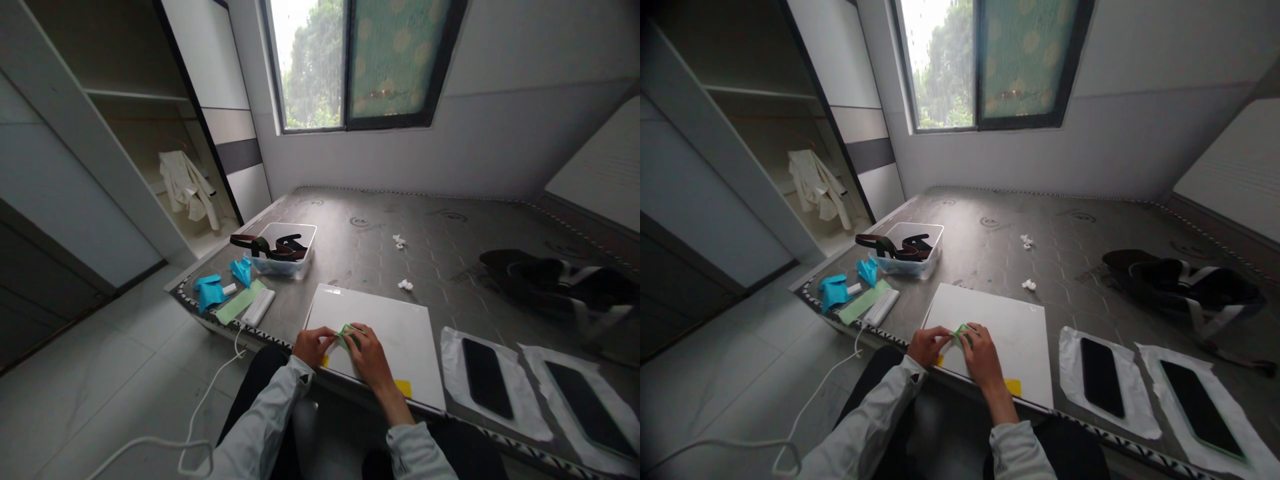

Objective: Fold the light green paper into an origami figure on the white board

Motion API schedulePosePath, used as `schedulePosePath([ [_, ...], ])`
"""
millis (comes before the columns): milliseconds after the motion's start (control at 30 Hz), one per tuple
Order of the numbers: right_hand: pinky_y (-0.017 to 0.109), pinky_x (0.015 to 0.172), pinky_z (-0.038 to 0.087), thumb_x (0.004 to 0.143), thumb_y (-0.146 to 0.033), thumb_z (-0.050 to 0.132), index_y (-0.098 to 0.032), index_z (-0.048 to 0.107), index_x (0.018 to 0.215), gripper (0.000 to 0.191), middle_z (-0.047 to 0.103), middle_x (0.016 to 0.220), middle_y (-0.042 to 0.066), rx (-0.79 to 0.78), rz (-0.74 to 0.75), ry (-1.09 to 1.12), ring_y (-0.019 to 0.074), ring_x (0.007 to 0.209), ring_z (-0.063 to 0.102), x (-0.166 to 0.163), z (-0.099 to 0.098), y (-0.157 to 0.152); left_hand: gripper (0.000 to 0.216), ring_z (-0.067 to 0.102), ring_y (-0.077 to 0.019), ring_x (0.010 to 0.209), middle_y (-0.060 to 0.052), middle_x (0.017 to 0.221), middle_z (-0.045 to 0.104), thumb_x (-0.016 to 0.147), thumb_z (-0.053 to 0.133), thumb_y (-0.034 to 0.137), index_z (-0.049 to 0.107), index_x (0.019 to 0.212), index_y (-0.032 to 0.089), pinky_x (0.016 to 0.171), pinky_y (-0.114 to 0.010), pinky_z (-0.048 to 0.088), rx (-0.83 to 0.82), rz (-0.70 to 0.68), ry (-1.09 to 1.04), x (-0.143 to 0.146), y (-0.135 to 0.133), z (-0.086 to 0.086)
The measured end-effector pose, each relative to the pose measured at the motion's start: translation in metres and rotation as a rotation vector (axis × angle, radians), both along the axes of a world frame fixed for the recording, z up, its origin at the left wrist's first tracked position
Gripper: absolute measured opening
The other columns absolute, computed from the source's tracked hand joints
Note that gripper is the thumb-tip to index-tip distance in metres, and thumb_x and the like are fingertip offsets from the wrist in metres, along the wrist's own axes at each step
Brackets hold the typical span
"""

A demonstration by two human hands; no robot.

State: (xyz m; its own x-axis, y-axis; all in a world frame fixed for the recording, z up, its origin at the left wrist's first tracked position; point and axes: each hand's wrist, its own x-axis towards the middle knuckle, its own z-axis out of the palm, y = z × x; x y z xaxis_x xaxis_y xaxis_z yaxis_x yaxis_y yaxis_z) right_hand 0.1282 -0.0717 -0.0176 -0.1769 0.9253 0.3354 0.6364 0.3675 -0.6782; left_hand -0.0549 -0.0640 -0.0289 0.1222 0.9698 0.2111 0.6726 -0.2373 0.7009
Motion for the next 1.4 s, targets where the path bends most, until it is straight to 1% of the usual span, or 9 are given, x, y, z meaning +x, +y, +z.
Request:
schedulePosePath([
  [233, 0.043, 0.099, 0.05, 0.084, -0.016, 0.059, -0.023, 0.071, 0.099, 0.021, 0.067, 0.112, 0.009, -0.008, -0.038, 0.006, 0.0237, 0.107, 0.06, 0.0, -0.005, 0.002, 0.015, 0.064, -0.0106, 0.052, 0.004, 0.077, 0.079, 0.084, 0.066, 0.038, 0.077, 0.086, 0.028, 0.058, -0.02, 0.046, 0.003, 0.004, 0.006, -0.001, 0.001, -0.002],
  [433, 0.052, 0.098, 0.046, 0.081, -0.016, 0.061, -0.024, 0.072, 0.096, 0.02, 0.066, 0.114, 0.011, 0.0, -0.112, 0.0, 0.0293, 0.109, 0.059, 0.003, -0.006, 0.004, 0.016, 0.063, -0.0107, 0.049, 0.003, 0.08, 0.079, 0.084, 0.064, 0.039, 0.074, 0.085, 0.026, 0.059, -0.021, 0.047, 0.002, 0.03, 0.014, 0.001, 0.0, 0.003],
  [700, 0.042, 0.098, 0.05, 0.093, -0.028, 0.049, -0.019, 0.07, 0.102, 0.024, 0.068, 0.106, 0.01, 0.019, -0.129, 0.067, 0.0225, 0.104, 0.064, 0.009, 0.001, 0.006, 0.016, 0.062, -0.0109, 0.047, 0.001, 0.085, 0.079, 0.085, 0.061, 0.038, 0.069, 0.086, 0.025, 0.057, -0.022, 0.047, -0.013, 0.066, 0.017, 0.002, 0.001, 0.002],
  [900, 0.041, 0.097, 0.053, 0.093, -0.026, 0.047, -0.021, 0.071, 0.1, 0.025, 0.07, 0.105, 0.008, 0.019, -0.023, 0.039, 0.0215, 0.102, 0.065, 0.013, 0.002, 0.006, 0.017, 0.064, -0.012, 0.048, -0.001, 0.086, 0.079, 0.087, 0.056, 0.038, 0.066, 0.089, 0.025, 0.056, -0.022, 0.047, -0.032, 0.075, -0.001, 0.001, 0.001, 0.003],
  [1067, 0.046, 0.103, 0.049, 0.093, -0.02, 0.045, -0.021, 0.067, 0.113, 0.03, 0.066, 0.118, 0.011, 0.027, 0.075, -0.019, 0.0228, 0.112, 0.06, 0.009, 0.006, 0.001, 0.016, 0.066, -0.013, 0.051, -0.001, 0.085, 0.079, 0.086, 0.057, 0.039, 0.065, 0.088, 0.025, 0.056, -0.022, 0.047, -0.043, 0.074, -0.027, 0.0, 0.001, 0.005],
  [1167, 0.047, 0.106, 0.046, 0.086, -0.016, 0.051, -0.022, 0.064, 0.12, 0.036, 0.063, 0.125, 0.01, 0.03, 0.147, -0.054, 0.0241, 0.117, 0.057, 0.01, 0.01, -0.002, 0.014, 0.067, -0.0134, 0.055, -0.001, 0.085, 0.079, 0.087, 0.056, 0.037, 0.064, 0.087, 0.025, 0.058, -0.022, 0.048, -0.04, 0.085, -0.054, 0.0, 0.0, 0.005],
  [1300, 0.049, 0.112, 0.041, 0.073, -0.007, 0.057, -0.021, 0.057, 0.129, 0.058, 0.057, 0.134, 0.01, 0.027, 0.236, -0.095, 0.0259, 0.126, 0.05, 0.015, 0.01, -0.004, 0.015, 0.066, -0.0124, 0.052, 0.0, 0.082, 0.078, 0.089, 0.053, 0.037, 0.06, 0.087, 0.025, 0.053, -0.021, 0.045, -0.042, 0.088, -0.108, 0.001, -0.001, 0.006],
  [1333, 0.049, 0.112, 0.04, 0.072, -0.006, 0.057, -0.022, 0.056, 0.13, 0.06, 0.056, 0.135, 0.011, 0.025, 0.248, -0.084, 0.026, 0.127, 0.05, 0.016, 0.009, -0.003, 0.015, 0.065, -0.012, 0.05, 0.0, 0.08, 0.077, 0.089, 0.052, 0.037, 0.059, 0.086, 0.025, 0.051, -0.021, 0.045, -0.045, 0.087, -0.124, 0.001, -0.001, 0.006],
  [1400, 0.048, 0.111, 0.043, 0.076, -0.007, 0.057, -0.022, 0.057, 0.129, 0.055, 0.057, 0.133, 0.011, 0.018, 0.245, -0.037, 0.0252, 0.126, 0.052, 0.017, 0.007, -0.001, 0.015, 0.064, -0.0113, 0.048, 0.002, 0.077, 0.076, 0.09, 0.05, 0.037, 0.056, 0.086, 0.024, 0.05, -0.02, 0.045, -0.052, 0.081, -0.16, 0.001, 0.0, 0.005],
])
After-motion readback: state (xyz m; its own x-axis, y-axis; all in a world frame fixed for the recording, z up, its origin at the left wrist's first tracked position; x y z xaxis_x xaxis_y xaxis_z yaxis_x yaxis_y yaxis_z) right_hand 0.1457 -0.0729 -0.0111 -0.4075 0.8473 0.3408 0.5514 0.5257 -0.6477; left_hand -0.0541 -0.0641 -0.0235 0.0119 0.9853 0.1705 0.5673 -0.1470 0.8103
